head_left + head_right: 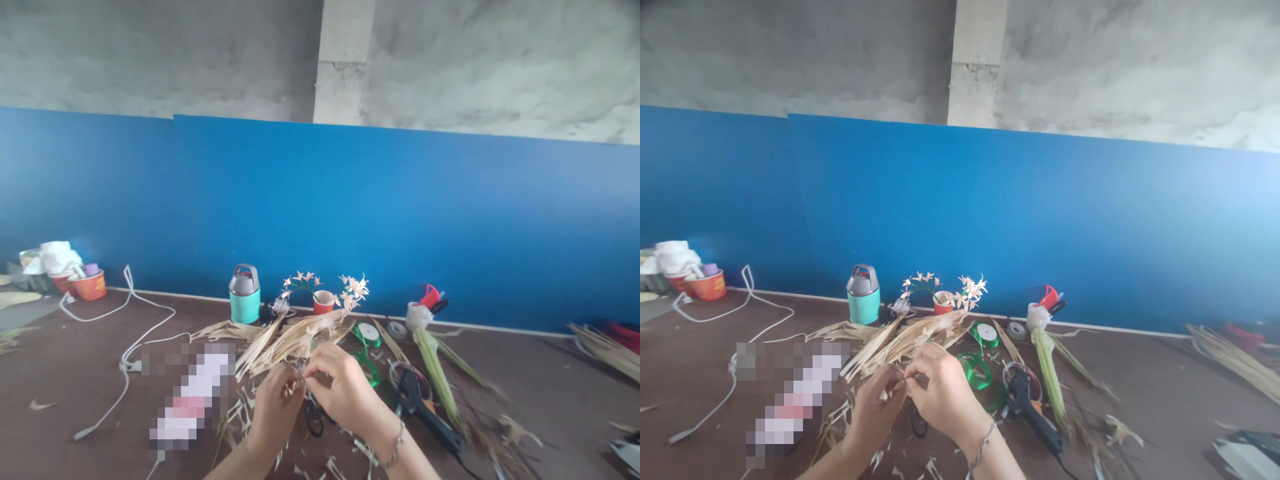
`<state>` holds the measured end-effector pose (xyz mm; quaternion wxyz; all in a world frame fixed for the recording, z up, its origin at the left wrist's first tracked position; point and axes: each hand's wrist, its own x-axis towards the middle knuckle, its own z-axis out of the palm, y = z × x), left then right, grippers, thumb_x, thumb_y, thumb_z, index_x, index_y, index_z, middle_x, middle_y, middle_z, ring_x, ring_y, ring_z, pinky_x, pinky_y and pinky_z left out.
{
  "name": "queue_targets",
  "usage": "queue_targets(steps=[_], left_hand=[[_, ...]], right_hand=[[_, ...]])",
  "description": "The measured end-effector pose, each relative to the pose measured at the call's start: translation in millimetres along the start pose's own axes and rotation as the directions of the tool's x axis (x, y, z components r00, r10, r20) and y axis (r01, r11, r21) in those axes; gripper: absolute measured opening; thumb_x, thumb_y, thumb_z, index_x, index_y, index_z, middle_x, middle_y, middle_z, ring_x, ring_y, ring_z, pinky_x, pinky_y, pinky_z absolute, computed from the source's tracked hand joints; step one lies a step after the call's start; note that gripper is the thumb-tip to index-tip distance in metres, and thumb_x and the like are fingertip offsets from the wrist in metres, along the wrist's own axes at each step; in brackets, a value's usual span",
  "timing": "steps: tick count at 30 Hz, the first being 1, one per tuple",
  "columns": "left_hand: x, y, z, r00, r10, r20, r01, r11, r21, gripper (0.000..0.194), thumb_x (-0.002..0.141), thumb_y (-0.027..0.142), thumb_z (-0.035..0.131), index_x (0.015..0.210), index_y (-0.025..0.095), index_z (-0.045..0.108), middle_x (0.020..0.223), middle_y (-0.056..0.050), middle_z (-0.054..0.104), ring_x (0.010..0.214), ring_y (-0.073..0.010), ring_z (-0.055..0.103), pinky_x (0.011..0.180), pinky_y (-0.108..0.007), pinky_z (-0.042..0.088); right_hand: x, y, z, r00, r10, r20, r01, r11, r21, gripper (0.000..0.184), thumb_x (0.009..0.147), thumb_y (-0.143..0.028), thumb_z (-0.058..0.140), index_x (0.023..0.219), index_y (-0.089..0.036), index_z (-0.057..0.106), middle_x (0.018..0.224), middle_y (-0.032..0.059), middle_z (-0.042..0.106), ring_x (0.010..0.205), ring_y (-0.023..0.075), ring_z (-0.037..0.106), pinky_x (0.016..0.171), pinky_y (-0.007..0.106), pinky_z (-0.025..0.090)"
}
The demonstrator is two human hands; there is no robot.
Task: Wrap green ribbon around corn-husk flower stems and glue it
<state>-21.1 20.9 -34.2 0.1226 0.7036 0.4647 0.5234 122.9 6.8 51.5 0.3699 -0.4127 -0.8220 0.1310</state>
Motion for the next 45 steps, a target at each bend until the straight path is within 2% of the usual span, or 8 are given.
queue_targets(steps=[11,21,27,30,34,37,41,45], left_hand=[[0,1,1.7,0.997,-0.066,0.045,0.067,0.997,-0.041,0.016,0.073,0.012,0.048,0.06,0.02,0.047,0.057,0.003,0.052,0.053,-0.0115,0.048,0.052,-0.02,0.037],[2,5,-1.1,0.999,0.034,0.002,-0.033,0.992,-0.121,0.011,0.073,0.013,0.051,0.069,0.019,0.06,0.067,-0.002,0.063,0.066,-0.0167,0.057,0.061,-0.025,0.043],[3,8,-2.2,0.993,-0.119,0.015,0.119,0.965,-0.233,0.01,0.07,0.018,0.054,0.063,0.018,0.061,0.058,0.001,0.058,0.057,-0.0141,0.05,0.054,-0.022,0.039],[6,12,-2.0,0.945,-0.308,0.108,0.326,0.867,-0.378,0.016,0.07,0.029,0.062,0.062,0.016,0.061,0.053,0.003,0.054,0.05,-0.0107,0.043,0.05,-0.021,0.035],[10,16,-0.3,0.827,-0.466,0.313,0.55,0.558,-0.622,0.028,0.062,0.038,0.072,0.057,0.015,0.057,0.047,0.006,0.048,0.044,-0.0066,0.039,0.045,-0.018,0.03],[11,17,1.1,0.772,-0.476,0.421,0.611,0.373,-0.698,0.033,0.057,0.04,0.077,0.058,0.015,0.055,0.041,0.009,0.043,0.036,-0.0029,0.032,0.038,-0.016,0.021],[10,17,2.3,0.731,-0.468,0.497,0.644,0.232,-0.729,0.034,0.055,0.038,0.079,0.06,0.016,0.054,0.045,0.008,0.051,0.03,-0.0008,0.031,0.033,-0.015,0.015],[9,17,1.4,0.724,-0.429,0.54,0.646,0.146,-0.75,0.03,0.055,0.031,0.081,0.06,0.014,0.056,0.051,0.005,0.059,0.033,-0.0031,0.044,0.035,-0.015,0.027]], right_hand=[[-1,-5,-9,0.999,0.035,0.005,-0.035,0.999,-0.013,0.015,0.075,-0.007,0.053,0.071,-0.021,0.057,0.073,-0.0005,0.06,0.072,0.0144,0.054,0.065,0.024,0.042],[-2,-1,-3,0.998,0.047,0.041,-0.044,0.996,-0.071,0.017,0.074,-0.005,0.053,0.068,-0.019,0.058,0.072,-0.0001,0.061,0.074,0.0143,0.055,0.067,0.023,0.041],[-1,0,-2,0.996,0.092,0.02,-0.093,0.996,0.001,0.015,0.073,-0.006,0.055,0.069,-0.02,0.061,0.071,-0.0005,0.063,0.072,0.0142,0.056,0.066,0.023,0.043],[1,0,-6,0.987,0.158,-0.025,-0.155,0.985,0.079,0.015,0.075,-0.007,0.052,0.075,-0.02,0.062,0.073,-0.0001,0.064,0.07,0.014,0.058,0.066,0.023,0.044],[2,5,-5,0.973,0.223,-0.058,-0.215,0.97,0.115,0.019,0.074,-0.007,0.049,0.077,-0.019,0.062,0.076,0.0009,0.065,0.072,0.0156,0.059,0.068,0.025,0.045],[1,8,-2,0.969,0.247,-0.021,-0.241,0.958,0.155,0.023,0.071,-0.005,0.051,0.085,-0.02,0.063,0.078,0.0002,0.065,0.072,0.0152,0.059,0.068,0.024,0.045],[1,8,-2,0.968,0.25,0.01,-0.248,0.953,0.171,0.031,0.068,-0.004,0.052,0.091,-0.022,0.063,0.077,-0.0012,0.062,0.069,0.0137,0.057,0.066,0.023,0.045],[3,6,-3,0.967,0.256,0.014,-0.255,0.96,0.111,0.018,0.068,-0.004,0.052,0.071,-0.019,0.06,0.073,-0.0011,0.061,0.067,0.0136,0.055,0.063,0.023,0.042]])
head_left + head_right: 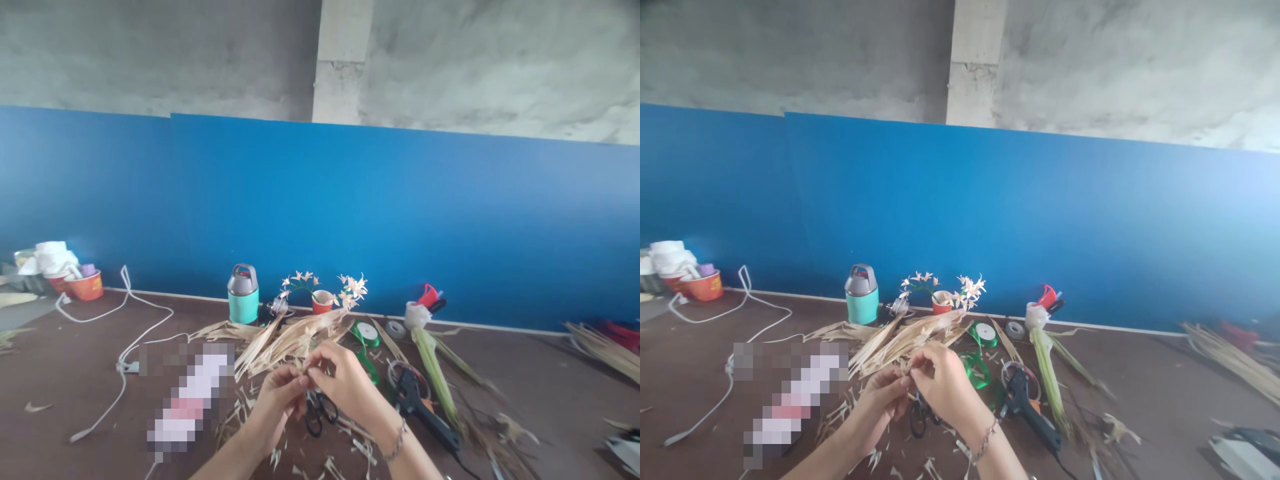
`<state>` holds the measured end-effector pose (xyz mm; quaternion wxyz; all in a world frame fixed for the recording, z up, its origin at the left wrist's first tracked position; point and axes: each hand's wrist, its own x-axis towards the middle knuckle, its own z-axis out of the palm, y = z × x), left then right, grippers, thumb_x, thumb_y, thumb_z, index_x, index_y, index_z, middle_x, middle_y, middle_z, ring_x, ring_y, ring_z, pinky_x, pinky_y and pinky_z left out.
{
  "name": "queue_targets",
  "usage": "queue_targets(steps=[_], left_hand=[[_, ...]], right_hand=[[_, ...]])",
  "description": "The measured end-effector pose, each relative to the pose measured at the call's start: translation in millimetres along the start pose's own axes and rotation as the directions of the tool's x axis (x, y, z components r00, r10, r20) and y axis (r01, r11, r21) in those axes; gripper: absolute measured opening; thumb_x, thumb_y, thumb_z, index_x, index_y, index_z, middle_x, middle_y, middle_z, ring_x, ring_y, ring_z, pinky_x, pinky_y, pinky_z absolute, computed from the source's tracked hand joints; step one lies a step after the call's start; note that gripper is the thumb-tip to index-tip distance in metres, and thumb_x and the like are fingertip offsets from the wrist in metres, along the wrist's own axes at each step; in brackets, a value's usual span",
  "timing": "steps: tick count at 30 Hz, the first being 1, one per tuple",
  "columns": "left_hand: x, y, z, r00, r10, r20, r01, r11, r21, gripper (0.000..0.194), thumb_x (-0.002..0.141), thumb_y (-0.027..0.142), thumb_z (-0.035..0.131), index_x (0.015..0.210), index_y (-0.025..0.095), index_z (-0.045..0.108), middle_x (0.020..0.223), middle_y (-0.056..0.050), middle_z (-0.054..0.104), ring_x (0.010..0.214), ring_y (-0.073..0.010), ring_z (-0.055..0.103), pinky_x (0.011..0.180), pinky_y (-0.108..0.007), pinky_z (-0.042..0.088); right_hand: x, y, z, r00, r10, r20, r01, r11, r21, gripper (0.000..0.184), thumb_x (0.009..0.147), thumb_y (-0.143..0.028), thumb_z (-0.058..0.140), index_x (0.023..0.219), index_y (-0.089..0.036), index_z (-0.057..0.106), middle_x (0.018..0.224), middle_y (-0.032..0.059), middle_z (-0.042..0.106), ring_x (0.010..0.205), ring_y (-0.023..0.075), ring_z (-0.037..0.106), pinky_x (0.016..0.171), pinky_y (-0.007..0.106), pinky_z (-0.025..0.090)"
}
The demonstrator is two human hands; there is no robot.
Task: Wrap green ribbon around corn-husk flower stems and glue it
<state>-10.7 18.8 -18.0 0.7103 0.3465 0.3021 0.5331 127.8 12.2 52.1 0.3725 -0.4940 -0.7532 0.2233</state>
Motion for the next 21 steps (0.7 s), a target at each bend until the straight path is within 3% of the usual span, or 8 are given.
queue_targets(steps=[6,21], left_hand=[[-2.0,4.3,0.7,0.997,-0.071,0.037,0.073,0.995,-0.068,0.026,0.053,0.023,0.082,0.063,0.013,0.06,0.057,0.002,0.064,0.045,-0.0067,0.057,0.043,-0.014,0.036],[-1.3,2.3,-2.0,0.991,-0.12,0.066,0.124,0.99,-0.06,0.028,0.056,0.024,0.081,0.074,0.015,0.061,0.057,-0.001,0.067,0.044,-0.0078,0.058,0.044,-0.014,0.039]], right_hand=[[-1.0,-1.4,-0.9,0.999,-0.03,-0.012,0.03,1.0,-0.006,0.018,0.069,-0.003,0.052,0.068,-0.019,0.059,0.071,-0.0013,0.061,0.067,0.0135,0.055,0.063,0.022,0.041],[-0.7,-1.2,-2.2,0.999,-0.023,-0.04,0.021,0.999,-0.05,0.017,0.07,-0.004,0.051,0.069,-0.02,0.06,0.07,-0.0012,0.061,0.067,0.0139,0.056,0.063,0.023,0.041]])
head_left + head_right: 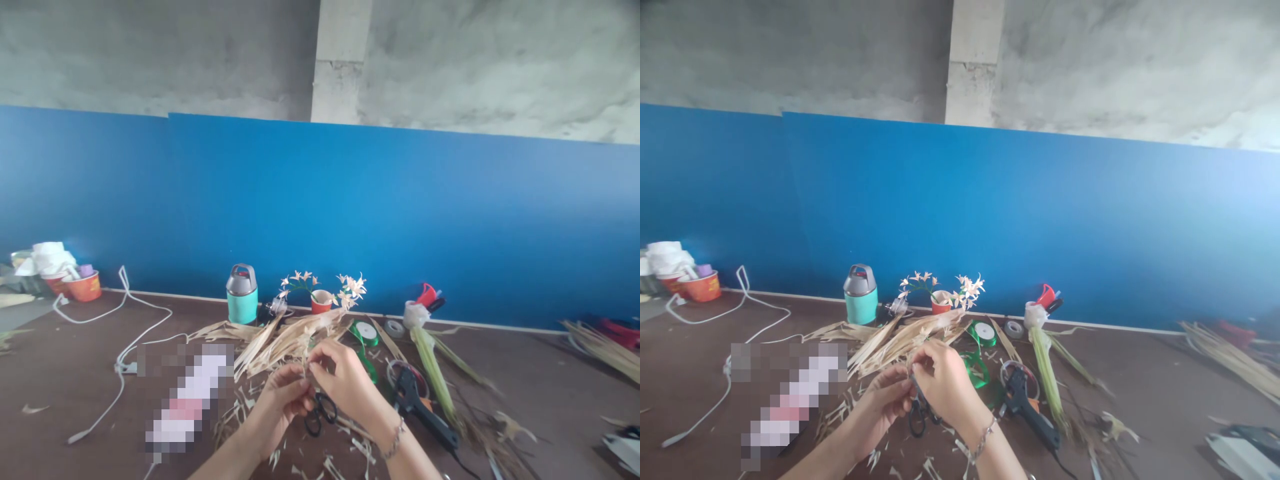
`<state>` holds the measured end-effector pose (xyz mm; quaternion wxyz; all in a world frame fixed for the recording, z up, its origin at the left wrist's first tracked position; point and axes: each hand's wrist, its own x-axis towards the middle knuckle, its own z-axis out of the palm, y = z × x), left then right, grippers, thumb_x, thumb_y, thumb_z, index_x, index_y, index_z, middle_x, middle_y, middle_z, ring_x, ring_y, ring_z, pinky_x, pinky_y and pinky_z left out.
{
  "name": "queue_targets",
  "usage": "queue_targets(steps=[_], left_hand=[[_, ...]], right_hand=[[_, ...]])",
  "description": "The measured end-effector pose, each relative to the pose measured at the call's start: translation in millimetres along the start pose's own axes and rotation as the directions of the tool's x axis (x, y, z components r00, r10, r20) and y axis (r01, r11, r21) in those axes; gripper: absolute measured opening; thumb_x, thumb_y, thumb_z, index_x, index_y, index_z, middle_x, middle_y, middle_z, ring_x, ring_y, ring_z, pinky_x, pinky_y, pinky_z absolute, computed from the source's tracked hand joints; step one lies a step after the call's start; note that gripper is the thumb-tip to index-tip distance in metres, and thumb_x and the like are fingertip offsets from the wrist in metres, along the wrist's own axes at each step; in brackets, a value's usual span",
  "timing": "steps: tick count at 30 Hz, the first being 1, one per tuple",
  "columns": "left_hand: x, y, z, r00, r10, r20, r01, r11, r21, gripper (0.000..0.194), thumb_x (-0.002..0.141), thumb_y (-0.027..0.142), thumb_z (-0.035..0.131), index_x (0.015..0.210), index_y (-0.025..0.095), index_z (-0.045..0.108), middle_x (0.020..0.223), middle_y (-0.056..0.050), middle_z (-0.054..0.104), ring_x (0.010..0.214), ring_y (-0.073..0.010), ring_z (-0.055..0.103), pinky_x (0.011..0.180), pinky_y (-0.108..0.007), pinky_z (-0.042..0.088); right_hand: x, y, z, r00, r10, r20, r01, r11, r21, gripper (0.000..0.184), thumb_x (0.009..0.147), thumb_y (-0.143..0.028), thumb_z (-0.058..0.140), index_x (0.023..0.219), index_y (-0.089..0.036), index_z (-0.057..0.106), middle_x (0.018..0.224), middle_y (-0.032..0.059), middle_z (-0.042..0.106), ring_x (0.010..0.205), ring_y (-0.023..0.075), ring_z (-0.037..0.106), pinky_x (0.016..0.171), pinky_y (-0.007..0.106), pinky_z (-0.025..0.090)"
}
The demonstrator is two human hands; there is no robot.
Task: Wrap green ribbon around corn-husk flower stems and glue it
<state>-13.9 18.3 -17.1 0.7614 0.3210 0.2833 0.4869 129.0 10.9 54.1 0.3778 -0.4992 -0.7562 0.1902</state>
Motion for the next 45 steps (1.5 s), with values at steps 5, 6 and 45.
queue_targets(steps=[5,6,45], left_hand=[[-1.3,1.2,1.6,1.0,0.004,-0.006,-0.004,1.0,0.019,0.029,0.06,0.031,0.079,0.076,0.016,0.06,0.058,-0.001,0.067,0.044,-0.0077,0.057,0.043,-0.014,0.039],[-1.6,1.6,2.2,1.0,0.005,-0.01,-0.005,1.0,0.025,0.029,0.061,0.033,0.078,0.077,0.016,0.06,0.058,-0.001,0.067,0.044,-0.0077,0.057,0.042,-0.014,0.039],[0.3,1.8,0.5,1.0,0.008,0.008,-0.008,0.999,-0.046,0.02,0.067,0.028,0.075,0.066,0.014,0.061,0.056,0.0,0.063,0.039,-0.0036,0.05,0.037,-0.011,0.034]], right_hand=[[0.0,2.4,1.4,1.0,-0.015,-0.007,0.015,1.0,-0.01,0.018,0.07,-0.004,0.051,0.069,-0.02,0.06,0.071,-0.001,0.062,0.068,0.0141,0.056,0.062,0.023,0.041],[0.0,3.1,1.9,1.0,-0.021,-0.011,0.021,1.0,-0.011,0.018,0.07,-0.005,0.051,0.069,-0.02,0.06,0.071,-0.0011,0.061,0.067,0.0141,0.056,0.062,0.023,0.041],[-0.3,1.3,5.3,0.999,0.014,-0.034,-0.016,0.999,-0.038,0.012,0.072,-0.011,0.051,0.074,-0.02,0.058,0.07,-0.0005,0.06,0.067,0.0143,0.054,0.062,0.022,0.04]])
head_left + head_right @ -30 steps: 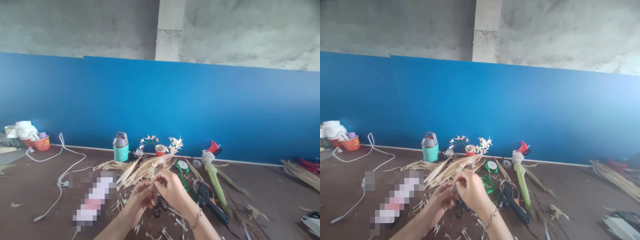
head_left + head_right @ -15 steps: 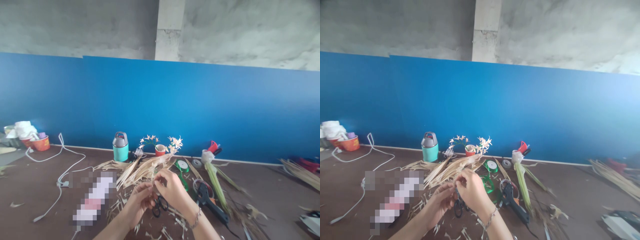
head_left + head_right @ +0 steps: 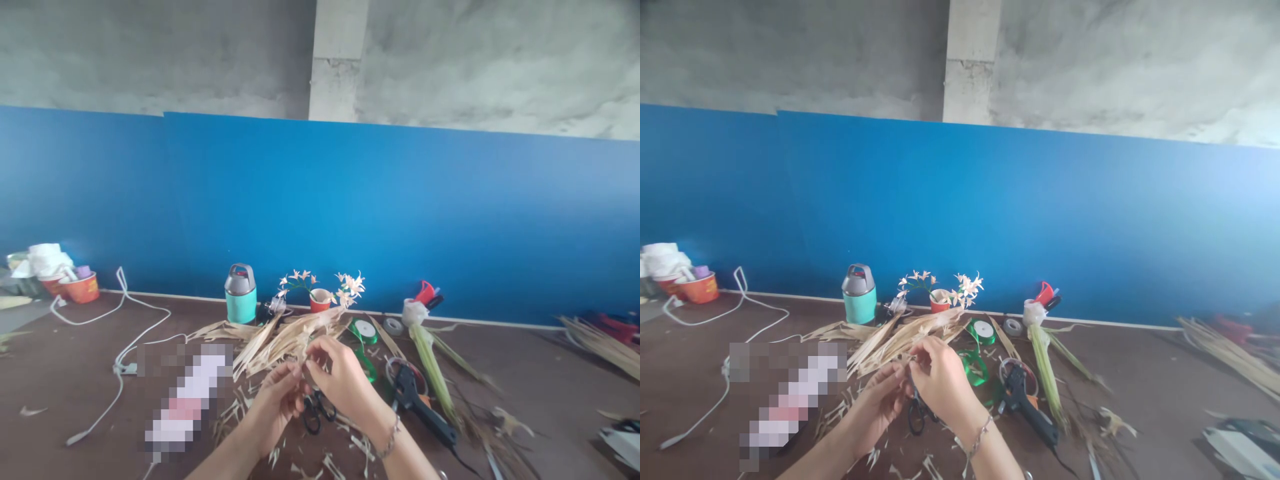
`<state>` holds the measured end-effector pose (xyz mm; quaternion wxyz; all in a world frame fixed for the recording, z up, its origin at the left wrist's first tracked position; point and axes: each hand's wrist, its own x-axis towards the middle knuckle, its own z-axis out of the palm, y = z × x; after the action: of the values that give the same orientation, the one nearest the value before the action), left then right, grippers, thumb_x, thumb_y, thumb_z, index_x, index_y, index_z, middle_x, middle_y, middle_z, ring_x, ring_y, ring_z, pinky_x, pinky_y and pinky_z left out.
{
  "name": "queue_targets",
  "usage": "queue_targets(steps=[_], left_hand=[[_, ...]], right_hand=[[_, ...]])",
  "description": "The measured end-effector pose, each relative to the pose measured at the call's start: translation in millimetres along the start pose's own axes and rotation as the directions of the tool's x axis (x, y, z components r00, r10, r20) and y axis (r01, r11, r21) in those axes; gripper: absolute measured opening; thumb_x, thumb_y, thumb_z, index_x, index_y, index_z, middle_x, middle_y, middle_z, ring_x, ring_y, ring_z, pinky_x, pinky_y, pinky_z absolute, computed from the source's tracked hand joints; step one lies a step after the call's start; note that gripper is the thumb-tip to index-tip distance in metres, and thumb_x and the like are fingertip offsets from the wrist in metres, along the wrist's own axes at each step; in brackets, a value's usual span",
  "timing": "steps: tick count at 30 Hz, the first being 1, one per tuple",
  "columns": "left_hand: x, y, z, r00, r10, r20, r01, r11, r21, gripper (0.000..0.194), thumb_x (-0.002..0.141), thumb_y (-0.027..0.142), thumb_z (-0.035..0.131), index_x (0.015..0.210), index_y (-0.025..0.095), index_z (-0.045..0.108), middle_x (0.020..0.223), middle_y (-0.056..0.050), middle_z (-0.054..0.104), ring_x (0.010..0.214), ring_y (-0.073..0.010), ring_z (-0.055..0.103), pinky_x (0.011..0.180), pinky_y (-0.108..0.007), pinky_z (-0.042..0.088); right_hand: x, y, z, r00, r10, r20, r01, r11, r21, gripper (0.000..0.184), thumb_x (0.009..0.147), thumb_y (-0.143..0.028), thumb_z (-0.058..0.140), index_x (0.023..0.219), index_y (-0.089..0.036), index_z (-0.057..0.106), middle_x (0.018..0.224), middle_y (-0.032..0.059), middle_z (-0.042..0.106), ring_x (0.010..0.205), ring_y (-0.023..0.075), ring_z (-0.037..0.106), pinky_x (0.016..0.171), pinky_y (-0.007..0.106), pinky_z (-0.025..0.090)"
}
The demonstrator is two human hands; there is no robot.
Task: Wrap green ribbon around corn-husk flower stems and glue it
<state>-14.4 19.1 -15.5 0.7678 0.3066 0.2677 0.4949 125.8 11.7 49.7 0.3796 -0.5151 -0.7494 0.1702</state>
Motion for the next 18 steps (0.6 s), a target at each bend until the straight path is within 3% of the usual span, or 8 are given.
queue_targets(steps=[6,13,18], left_hand=[[2,1,-4.7,0.995,0.022,-0.093,-0.038,0.983,-0.182,0.018,0.062,0.02,0.079,0.074,0.015,0.066,0.074,0.001,0.065,0.054,-0.0028,0.054,0.049,-0.011,0.04],[3,-1,-8.3,1.0,0.008,-0.026,-0.011,0.992,-0.125,0.016,0.068,0.024,0.074,0.079,0.014,0.067,0.079,-0.004,0.066,0.067,-0.0102,0.06,0.055,-0.016,0.042],[4,-1,-10.6,0.997,0.016,-0.073,-0.026,0.989,-0.147,0.015,0.067,0.023,0.075,0.076,0.014,0.068,0.08,-0.004,0.068,0.074,-0.0137,0.063,0.061,-0.019,0.046]], right_hand=[[-4,1,10,0.986,0.141,0.092,-0.139,0.99,-0.029,0.004,0.068,-0.018,0.055,0.068,-0.019,0.059,0.067,0.0008,0.063,0.062,0.0146,0.055,0.058,0.021,0.039],[-2,4,23,0.974,0.199,0.11,-0.193,0.979,-0.065,0.013,0.062,-0.012,0.048,0.057,-0.018,0.058,0.058,0.0006,0.062,0.056,0.0131,0.054,0.053,0.019,0.036],[-3,2,20,0.973,0.194,0.129,-0.187,0.98,-0.067,0.012,0.062,-0.013,0.05,0.056,-0.017,0.059,0.056,0.0006,0.062,0.055,0.013,0.054,0.051,0.019,0.035]])
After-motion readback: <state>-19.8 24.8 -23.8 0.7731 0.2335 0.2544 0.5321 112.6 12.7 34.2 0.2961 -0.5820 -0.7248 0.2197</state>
